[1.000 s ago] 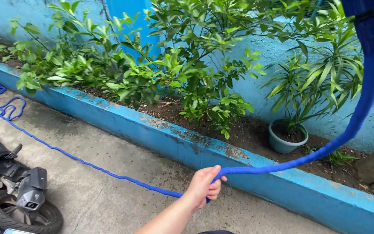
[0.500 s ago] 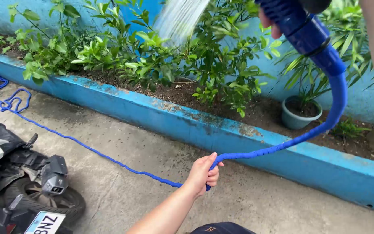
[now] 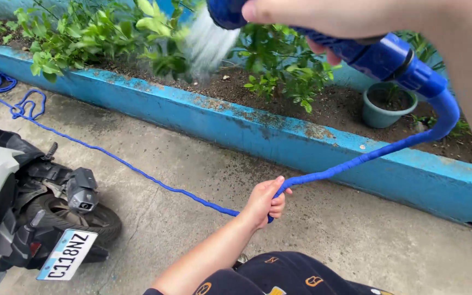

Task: Use a hose and sprayer to water various plants in a garden.

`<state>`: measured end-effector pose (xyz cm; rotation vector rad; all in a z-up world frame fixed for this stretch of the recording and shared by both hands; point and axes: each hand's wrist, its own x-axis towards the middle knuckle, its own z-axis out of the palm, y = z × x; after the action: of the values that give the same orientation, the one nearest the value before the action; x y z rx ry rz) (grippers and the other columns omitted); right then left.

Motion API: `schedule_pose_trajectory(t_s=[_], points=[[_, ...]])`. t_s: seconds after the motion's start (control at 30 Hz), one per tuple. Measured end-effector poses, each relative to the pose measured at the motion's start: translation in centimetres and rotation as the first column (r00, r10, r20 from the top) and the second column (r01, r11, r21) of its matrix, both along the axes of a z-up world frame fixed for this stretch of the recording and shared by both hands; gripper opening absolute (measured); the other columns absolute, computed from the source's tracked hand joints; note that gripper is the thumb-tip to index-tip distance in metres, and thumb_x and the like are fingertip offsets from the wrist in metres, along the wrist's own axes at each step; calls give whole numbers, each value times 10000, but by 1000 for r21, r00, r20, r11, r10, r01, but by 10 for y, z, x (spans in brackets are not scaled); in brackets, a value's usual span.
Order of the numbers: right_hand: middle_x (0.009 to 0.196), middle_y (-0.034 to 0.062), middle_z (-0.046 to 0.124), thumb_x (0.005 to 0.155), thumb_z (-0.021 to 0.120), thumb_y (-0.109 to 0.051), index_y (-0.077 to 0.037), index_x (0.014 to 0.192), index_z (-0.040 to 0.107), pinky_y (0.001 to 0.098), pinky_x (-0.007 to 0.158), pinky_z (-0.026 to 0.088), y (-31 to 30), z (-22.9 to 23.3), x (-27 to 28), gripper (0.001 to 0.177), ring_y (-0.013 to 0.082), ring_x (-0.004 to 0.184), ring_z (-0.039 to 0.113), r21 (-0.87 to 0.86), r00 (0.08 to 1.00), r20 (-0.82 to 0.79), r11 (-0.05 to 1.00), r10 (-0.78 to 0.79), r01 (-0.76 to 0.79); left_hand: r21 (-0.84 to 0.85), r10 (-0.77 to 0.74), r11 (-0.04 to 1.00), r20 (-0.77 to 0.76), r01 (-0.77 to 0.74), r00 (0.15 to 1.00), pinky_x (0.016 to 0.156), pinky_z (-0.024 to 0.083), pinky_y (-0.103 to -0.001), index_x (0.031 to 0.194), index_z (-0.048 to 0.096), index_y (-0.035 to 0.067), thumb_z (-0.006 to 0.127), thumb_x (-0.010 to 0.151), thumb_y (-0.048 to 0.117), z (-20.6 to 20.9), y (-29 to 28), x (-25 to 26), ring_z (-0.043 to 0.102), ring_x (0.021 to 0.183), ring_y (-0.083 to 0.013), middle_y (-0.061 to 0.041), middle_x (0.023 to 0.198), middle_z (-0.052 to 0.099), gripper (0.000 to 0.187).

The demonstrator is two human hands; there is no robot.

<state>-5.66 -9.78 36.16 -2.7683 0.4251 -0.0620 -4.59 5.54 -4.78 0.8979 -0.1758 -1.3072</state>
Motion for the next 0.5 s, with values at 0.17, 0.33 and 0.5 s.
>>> schedule_pose_trajectory(t_s=[0.17,0.33,0.5], points=[[683,171,669,1050,557,-534,-42,1047,706,451,574,541,-27,-9,-70,514,288,545,660,-187,982,-106,973,-158,136,38,37,999,35,-38,999,389,200,-246,942,603,36,535,1065,390,1,-36,-44,271,416,-51,54,547,351,381],[696,169,684,1047,608,-508,-80,1157,739,429,631,539,-101,-58,-140,461,298,586,653,-361,992,-85,931,-91,54,94,27,995,82,-35,996,390,195,-252,933,605,36,538,1062,391,-9,-72,-95,265,414,-51,53,543,351,384],[769,185,711,1041,594,-414,-29,1186,684,427,624,574,-145,-75,-215,421,281,635,697,3,890,-214,911,-403,413,144,7,989,81,-19,997,387,186,-250,932,603,40,539,1057,396,-23,-95,-136,253,410,-46,62,538,339,383]])
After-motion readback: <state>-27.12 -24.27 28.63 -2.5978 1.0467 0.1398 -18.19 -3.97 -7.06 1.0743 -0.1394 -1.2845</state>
